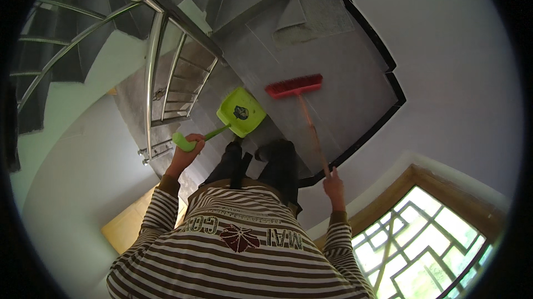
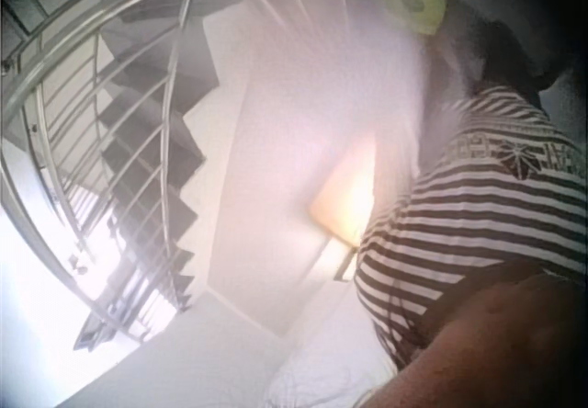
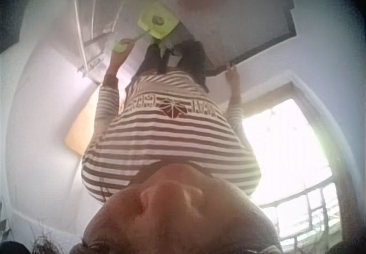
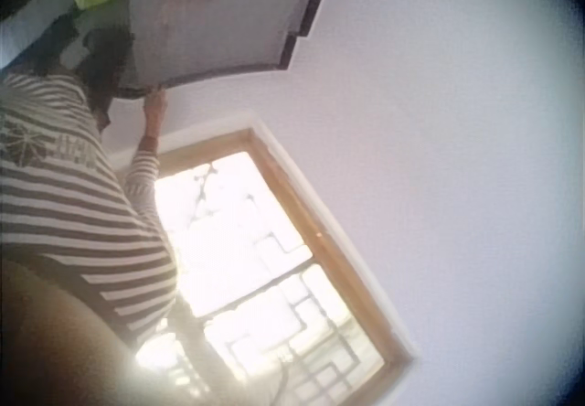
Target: The person sweeps a spiral staircase using a red broom and a green dustpan. They sweep debris from each step into the dustpan and proceed downward, collecting the swept material as they go.
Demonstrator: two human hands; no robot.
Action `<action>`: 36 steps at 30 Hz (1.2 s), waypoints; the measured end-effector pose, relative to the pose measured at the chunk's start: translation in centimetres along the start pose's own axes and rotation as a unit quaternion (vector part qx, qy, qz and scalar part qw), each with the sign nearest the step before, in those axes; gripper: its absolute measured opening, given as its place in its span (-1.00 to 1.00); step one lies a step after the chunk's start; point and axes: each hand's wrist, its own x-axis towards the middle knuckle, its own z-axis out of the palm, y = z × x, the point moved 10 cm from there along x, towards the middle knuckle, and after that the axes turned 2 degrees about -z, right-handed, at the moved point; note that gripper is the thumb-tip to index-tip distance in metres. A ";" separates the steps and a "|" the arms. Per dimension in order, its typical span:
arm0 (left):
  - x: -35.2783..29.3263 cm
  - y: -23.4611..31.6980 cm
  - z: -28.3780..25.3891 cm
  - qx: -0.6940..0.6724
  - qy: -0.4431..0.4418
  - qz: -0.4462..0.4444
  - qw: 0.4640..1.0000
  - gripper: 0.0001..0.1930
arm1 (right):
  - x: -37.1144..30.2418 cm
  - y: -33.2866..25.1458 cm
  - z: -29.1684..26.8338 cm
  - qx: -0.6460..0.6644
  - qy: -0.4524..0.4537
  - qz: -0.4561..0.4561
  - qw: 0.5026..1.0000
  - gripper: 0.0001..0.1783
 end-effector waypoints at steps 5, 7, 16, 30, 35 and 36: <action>1.5 -4.1 -3.0 -0.016 0.005 0.008 1.000 -0.88 | -0.8 -10.9 -6.8 0.013 0.078 -0.007 0.997 -0.54; 2.5 -5.6 -4.1 0.019 -0.001 0.040 0.999 -0.86 | -1.1 -14.4 -7.4 -0.006 0.065 0.014 0.998 -0.54; 2.4 -5.4 -6.6 0.045 -0.009 0.158 0.986 -0.88 | 7.1 -25.9 -2.9 -0.109 0.076 -0.103 0.986 -0.54; 4.7 -7.9 -5.9 0.011 -0.088 0.140 0.986 -0.91 | -7.8 -24.1 6.8 -0.040 0.007 0.124 0.991 -0.52; 5.1 -9.0 -5.9 0.004 -0.091 0.183 0.979 -0.90 | -14.4 -23.3 5.7 0.105 0.069 0.102 0.987 -0.52; 5.2 -9.3 -5.6 0.002 -0.110 0.167 0.980 -0.90 | -14.9 -22.8 5.7 0.125 0.066 0.131 0.981 -0.52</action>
